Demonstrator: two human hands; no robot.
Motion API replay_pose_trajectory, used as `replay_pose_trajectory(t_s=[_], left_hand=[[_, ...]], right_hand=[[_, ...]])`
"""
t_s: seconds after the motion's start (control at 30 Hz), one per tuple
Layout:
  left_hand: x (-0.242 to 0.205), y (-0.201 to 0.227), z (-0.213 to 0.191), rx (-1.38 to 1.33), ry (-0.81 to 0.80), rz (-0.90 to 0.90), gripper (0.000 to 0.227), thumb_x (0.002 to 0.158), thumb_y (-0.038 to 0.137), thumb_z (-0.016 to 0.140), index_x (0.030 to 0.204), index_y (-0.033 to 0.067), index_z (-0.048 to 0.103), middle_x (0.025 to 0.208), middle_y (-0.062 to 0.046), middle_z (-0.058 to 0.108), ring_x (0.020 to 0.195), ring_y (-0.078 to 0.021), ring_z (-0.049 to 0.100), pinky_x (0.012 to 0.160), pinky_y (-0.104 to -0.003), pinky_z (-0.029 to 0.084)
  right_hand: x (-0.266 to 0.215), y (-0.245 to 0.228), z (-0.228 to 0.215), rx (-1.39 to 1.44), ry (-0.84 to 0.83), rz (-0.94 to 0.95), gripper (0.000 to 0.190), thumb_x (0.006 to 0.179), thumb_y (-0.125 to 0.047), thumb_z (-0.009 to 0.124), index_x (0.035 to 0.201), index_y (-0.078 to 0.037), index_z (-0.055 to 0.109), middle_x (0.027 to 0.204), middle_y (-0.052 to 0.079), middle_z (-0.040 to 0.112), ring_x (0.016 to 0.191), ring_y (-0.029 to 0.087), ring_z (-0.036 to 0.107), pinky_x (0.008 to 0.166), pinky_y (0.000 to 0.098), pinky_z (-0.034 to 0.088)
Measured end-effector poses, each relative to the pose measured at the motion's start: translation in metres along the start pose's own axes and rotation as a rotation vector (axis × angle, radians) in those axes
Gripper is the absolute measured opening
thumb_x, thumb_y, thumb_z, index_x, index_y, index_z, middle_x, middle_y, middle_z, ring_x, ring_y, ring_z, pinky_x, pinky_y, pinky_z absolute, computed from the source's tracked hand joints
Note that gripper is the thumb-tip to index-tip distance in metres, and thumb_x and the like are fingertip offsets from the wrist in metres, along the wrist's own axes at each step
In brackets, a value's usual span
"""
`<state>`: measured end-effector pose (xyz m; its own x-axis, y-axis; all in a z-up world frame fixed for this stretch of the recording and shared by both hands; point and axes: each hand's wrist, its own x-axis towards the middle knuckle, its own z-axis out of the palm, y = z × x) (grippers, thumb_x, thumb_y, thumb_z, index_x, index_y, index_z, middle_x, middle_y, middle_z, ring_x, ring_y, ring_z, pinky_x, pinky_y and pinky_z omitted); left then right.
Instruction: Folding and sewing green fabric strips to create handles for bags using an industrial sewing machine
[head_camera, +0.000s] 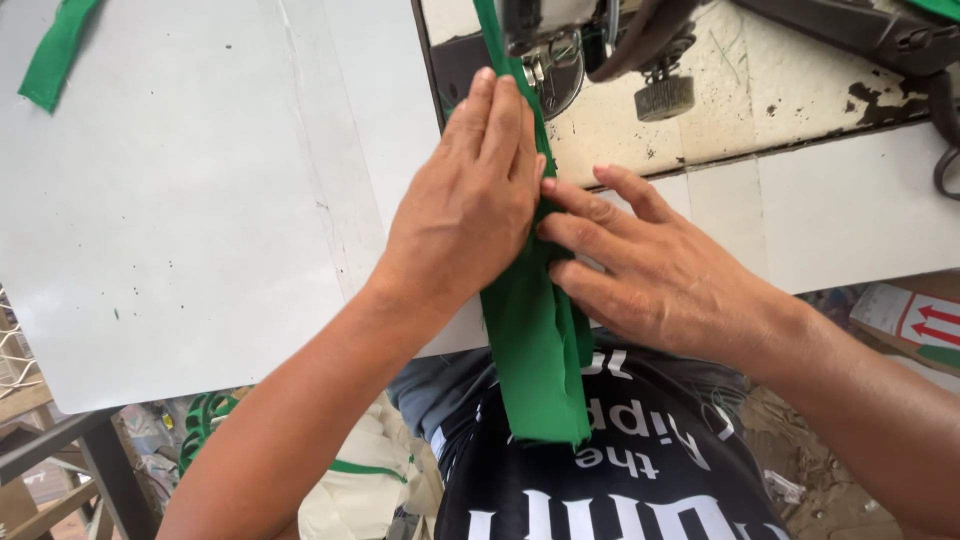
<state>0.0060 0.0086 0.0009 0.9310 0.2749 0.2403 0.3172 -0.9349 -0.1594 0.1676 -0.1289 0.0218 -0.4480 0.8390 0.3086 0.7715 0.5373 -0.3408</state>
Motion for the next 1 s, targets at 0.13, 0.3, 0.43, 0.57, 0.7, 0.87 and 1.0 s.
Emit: replay_pose_trajectory(t_s=[0.13,0.3,0.43,0.57,0.7,0.87,1.0], left_hand=[[-0.002,0.006,-0.005,0.054,0.003,-0.024,0.040,0.112,0.021,0.051,0.136,-0.0097,0.060,0.137,-0.024,0.059,0.133,-0.0390,0.057,0.113,-0.040,0.053],[0.010,-0.002,0.011,0.024,-0.032,-0.035,0.043,0.115,0.020,0.045,0.138,-0.0151,0.053,0.138,-0.030,0.053,0.134,-0.0453,0.052,0.113,-0.045,0.053],[0.009,-0.012,0.009,0.072,0.032,0.025,0.044,0.114,0.025,0.050,0.135,-0.0127,0.061,0.136,-0.025,0.058,0.134,-0.0376,0.054,0.118,-0.039,0.046],[0.003,-0.010,0.000,0.042,0.069,0.081,0.040,0.112,0.022,0.050,0.132,-0.0095,0.064,0.135,-0.025,0.060,0.133,-0.0366,0.055,0.117,-0.040,0.048],[-0.002,0.000,0.003,-0.060,0.073,0.018,0.041,0.111,0.018,0.051,0.133,-0.0160,0.059,0.135,-0.032,0.057,0.131,-0.0446,0.057,0.115,-0.046,0.050],[-0.016,0.015,-0.010,-0.076,0.052,-0.050,0.040,0.109,0.018,0.053,0.131,-0.0136,0.063,0.138,-0.030,0.057,0.133,-0.0434,0.055,0.115,-0.045,0.051],[-0.016,0.011,-0.012,-0.102,0.063,-0.033,0.041,0.110,0.018,0.052,0.133,-0.0139,0.061,0.139,-0.028,0.057,0.133,-0.0439,0.056,0.114,-0.046,0.051]], right_hand=[[-0.002,0.000,-0.001,-0.026,-0.006,-0.001,0.010,0.101,-0.003,0.059,0.094,-0.010,0.057,0.120,0.015,0.060,0.138,0.038,0.054,0.117,0.0546,0.034],[0.000,0.017,0.002,-0.037,0.020,0.012,0.009,0.100,-0.004,0.066,0.098,-0.011,0.060,0.123,0.016,0.064,0.140,0.035,0.055,0.123,0.0501,0.025],[0.003,0.010,0.003,-0.066,0.049,0.023,0.013,0.103,-0.003,0.061,0.094,-0.011,0.058,0.120,0.016,0.065,0.137,0.036,0.058,0.120,0.0498,0.030],[-0.002,-0.003,0.006,0.000,0.006,0.060,0.024,0.081,0.003,0.069,0.098,-0.011,0.060,0.124,0.018,0.061,0.138,0.038,0.051,0.117,0.0533,0.033],[-0.001,0.025,0.010,0.007,0.078,0.211,0.037,0.090,-0.008,0.063,0.126,-0.008,0.067,0.139,0.012,0.063,0.134,0.031,0.053,0.105,0.0488,0.043],[0.022,0.045,-0.004,-0.006,-0.015,0.179,0.040,0.098,-0.007,0.055,0.138,-0.002,0.058,0.151,0.009,0.056,0.136,0.031,0.057,0.050,0.0407,0.057],[0.021,0.047,-0.006,-0.082,-0.085,0.235,0.042,0.098,-0.012,0.062,0.139,-0.009,0.057,0.156,0.001,0.053,0.148,0.029,0.049,0.041,0.0403,0.056]])
